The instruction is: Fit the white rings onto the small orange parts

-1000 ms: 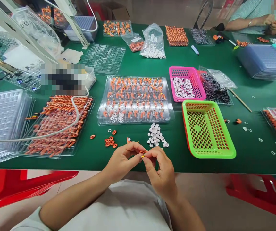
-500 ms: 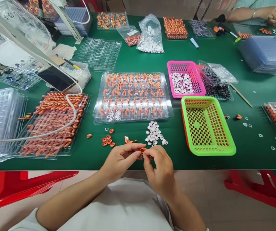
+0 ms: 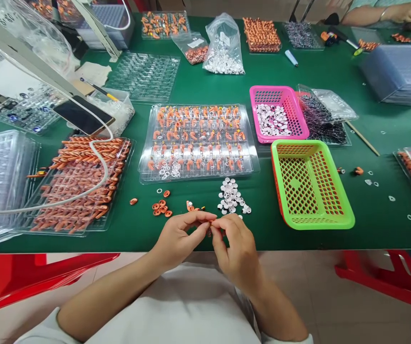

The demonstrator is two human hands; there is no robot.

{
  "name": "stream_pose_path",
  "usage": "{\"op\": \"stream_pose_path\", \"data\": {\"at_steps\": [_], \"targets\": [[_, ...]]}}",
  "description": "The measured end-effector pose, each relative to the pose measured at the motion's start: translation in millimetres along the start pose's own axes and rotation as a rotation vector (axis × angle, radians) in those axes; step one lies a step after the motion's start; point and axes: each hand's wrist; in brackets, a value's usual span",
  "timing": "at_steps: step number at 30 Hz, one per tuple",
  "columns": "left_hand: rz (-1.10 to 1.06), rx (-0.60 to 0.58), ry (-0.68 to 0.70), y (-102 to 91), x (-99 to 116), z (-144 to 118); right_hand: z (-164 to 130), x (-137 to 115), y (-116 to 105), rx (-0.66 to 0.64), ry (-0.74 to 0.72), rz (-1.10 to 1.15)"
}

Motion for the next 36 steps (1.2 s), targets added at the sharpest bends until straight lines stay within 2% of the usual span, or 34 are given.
{"op": "stream_pose_path", "data": {"at_steps": [5,9,14,19,28,36], "targets": [[-0.029,-0.101,0.018,-6.4,1.9,-3.9,2.5,-1.3,-3.0,0.001,0.068,0.069],[-0.014,-0.122,0.012,-9.0,3.3,-5.3,3.1,-1.3,-5.9,-0.021,0.098,0.105],[-0.048,-0.136,0.015,-12.5,4.3,-6.0,4.7,-0.8,-8.2,-0.048,0.216,0.139],[-0.121,-0.126,0.017,-14.4,1.7,-6.6,6.1,-1.7,-2.8,-0.034,0.17,0.145],[-0.162,-0.016,-0.063,-8.8,-1.4,-7.7,9.5,-4.6,3.2,-0.047,0.18,0.154],[0.044,0.093,0.024,-3.0,-4.3,-9.5,8.5,-4.6,14.4,-0.007,0.242,0.146]]}}
Point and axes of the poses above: each hand's wrist, its own z-axis towards the middle knuckle, its own y-axis out of the palm, x = y × z, and after that the axes turned 8 degrees about -x, right-handed
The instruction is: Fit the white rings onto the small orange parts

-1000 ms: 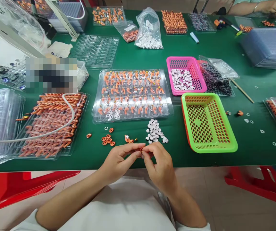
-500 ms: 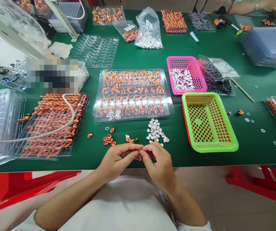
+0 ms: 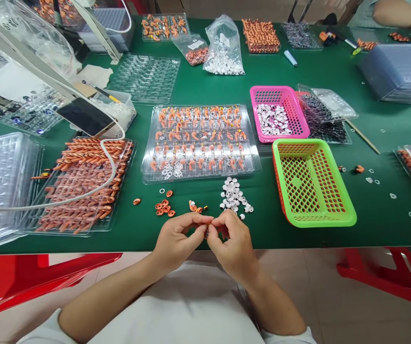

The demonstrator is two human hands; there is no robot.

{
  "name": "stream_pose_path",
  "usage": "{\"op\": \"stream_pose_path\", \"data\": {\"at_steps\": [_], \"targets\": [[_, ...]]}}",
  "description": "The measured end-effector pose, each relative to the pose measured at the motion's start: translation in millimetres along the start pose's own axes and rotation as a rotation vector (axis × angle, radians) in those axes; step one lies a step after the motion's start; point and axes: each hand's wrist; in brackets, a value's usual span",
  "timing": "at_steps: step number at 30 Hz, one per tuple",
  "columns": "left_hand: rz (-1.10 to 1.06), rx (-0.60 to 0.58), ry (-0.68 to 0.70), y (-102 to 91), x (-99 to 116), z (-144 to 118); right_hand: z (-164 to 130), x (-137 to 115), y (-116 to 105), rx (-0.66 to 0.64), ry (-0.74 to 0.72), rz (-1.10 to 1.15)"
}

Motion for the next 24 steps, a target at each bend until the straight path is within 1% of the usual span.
{"op": "stream_pose_path", "data": {"at_steps": [2,5,11,14,20,22,24], "targets": [[0.045,0.025,0.024,1.2,-0.6,-0.1,0.1,1.9,0.5,0.0,-0.02,-0.012],[0.079,0.031,0.04,2.4,-0.7,1.2,2.4,5.1,-0.4,-0.017,-0.035,-0.016],[0.035,0.017,-0.017,1.5,0.4,6.1,7.2,7.5,-3.6,-0.026,-0.078,-0.024],[0.01,0.008,-0.041,1.2,1.1,6.0,8.1,5.3,-4.9,-0.045,-0.056,-0.002],[0.022,0.04,-0.042,2.3,1.5,7.7,10.8,7.7,-3.9,-0.053,-0.02,0.002],[-0.001,0.029,-0.059,2.0,1.1,10.4,12.0,11.2,-3.1,-0.064,-0.013,-0.004],[-0.067,-0.007,-0.093,0.9,0.5,13.4,12.8,14.4,-3.6,-0.082,-0.022,0.003]]}}
Point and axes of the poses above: each hand's wrist, its own z-axis towards the middle knuckle, its own y-axis out of the palm, x = y × z, and after that the axes turned 8 degrees about -x, right-handed
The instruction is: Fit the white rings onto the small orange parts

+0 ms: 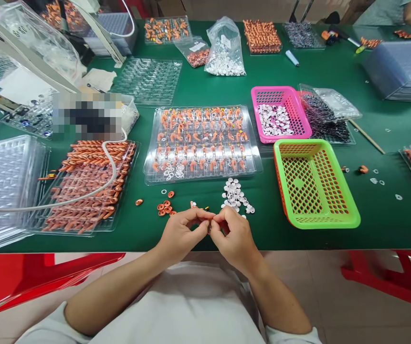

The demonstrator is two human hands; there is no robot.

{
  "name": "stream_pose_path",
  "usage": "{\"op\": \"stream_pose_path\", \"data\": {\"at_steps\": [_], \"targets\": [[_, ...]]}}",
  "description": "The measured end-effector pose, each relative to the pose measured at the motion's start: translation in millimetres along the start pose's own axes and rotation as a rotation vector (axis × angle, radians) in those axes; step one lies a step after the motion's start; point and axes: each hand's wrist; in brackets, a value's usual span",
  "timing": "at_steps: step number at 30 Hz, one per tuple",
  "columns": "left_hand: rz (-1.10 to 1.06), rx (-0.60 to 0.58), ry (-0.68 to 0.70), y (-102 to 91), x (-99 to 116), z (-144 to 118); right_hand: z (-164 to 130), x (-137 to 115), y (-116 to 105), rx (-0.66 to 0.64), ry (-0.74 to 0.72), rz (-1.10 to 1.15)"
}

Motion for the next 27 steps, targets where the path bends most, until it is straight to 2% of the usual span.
{"op": "stream_pose_path", "data": {"at_steps": [4,10,12,15,19,23,27], "targets": [[-0.22,-0.07,-0.066,-3.8,0.4,4.3,-3.3,1.7,-8.1,-0.039,-0.031,0.045],[-0.265,0.009,-0.048,-4.5,6.3,4.3,-19.7,-0.1,-18.0,0.007,0.072,0.132],[-0.224,0.033,-0.019,-1.8,7.5,3.0,-22.8,1.2,-13.6,-0.029,0.129,0.256],[-0.089,0.063,0.06,2.3,7.7,0.7,-21.9,5.9,-2.9,-0.08,0.195,0.587],[0.108,0.106,0.265,4.0,5.8,-1.3,-15.1,12.7,5.8,-0.071,0.299,0.974],[0.231,0.125,0.43,2.8,3.5,-1.2,-10.7,13.3,3.9,-0.103,0.375,1.08],[0.307,0.135,0.484,1.5,2.3,-0.6,-9.6,11.3,1.6,-0.193,0.36,1.116]]}}
Point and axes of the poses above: each hand's wrist, its own z-axis towards the middle knuckle, its own y-axis out of the palm, x = y × z, and after that the axes turned 8 degrees about -x, right-handed
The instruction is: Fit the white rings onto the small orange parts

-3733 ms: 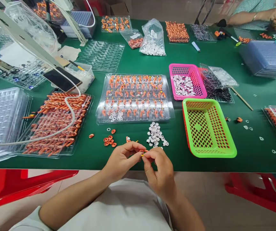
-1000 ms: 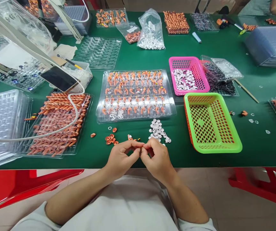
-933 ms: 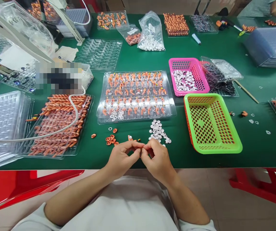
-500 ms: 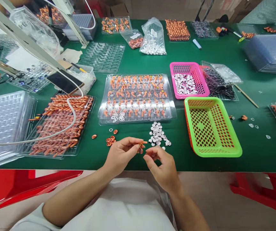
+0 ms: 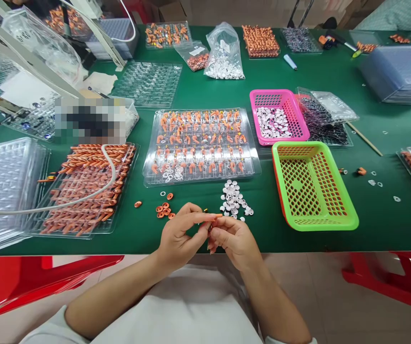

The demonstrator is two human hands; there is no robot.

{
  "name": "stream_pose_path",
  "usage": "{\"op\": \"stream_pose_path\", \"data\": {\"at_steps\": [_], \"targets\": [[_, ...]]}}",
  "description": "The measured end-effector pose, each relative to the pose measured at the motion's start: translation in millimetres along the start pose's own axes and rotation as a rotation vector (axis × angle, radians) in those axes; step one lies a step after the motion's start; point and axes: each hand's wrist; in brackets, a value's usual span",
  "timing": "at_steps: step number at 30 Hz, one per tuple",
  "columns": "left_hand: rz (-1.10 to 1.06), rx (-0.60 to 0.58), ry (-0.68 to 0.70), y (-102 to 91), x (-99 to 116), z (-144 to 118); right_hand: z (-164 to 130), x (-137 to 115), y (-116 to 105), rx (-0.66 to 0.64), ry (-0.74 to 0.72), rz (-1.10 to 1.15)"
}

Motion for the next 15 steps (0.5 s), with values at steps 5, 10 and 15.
{"op": "stream_pose_path", "data": {"at_steps": [5,10,15], "targets": [[0.025,-0.011,0.055,-1.6,-1.5,-1.1,2.5,0.4,0.6,-0.038,0.048,0.034],[0.087,0.027,0.136,0.3,-5.2,-3.6,4.7,3.8,4.1,0.004,-0.017,0.055],[0.132,0.156,0.174,6.4,-8.8,-3.8,3.7,11.3,11.1,0.178,-0.227,-0.146]]}}
Point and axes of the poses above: each hand's wrist, its own z-axis towards the middle knuckle, its own y-axis out of the palm, x = y × z, and after that the axes turned 8 degrees about -x, right-handed
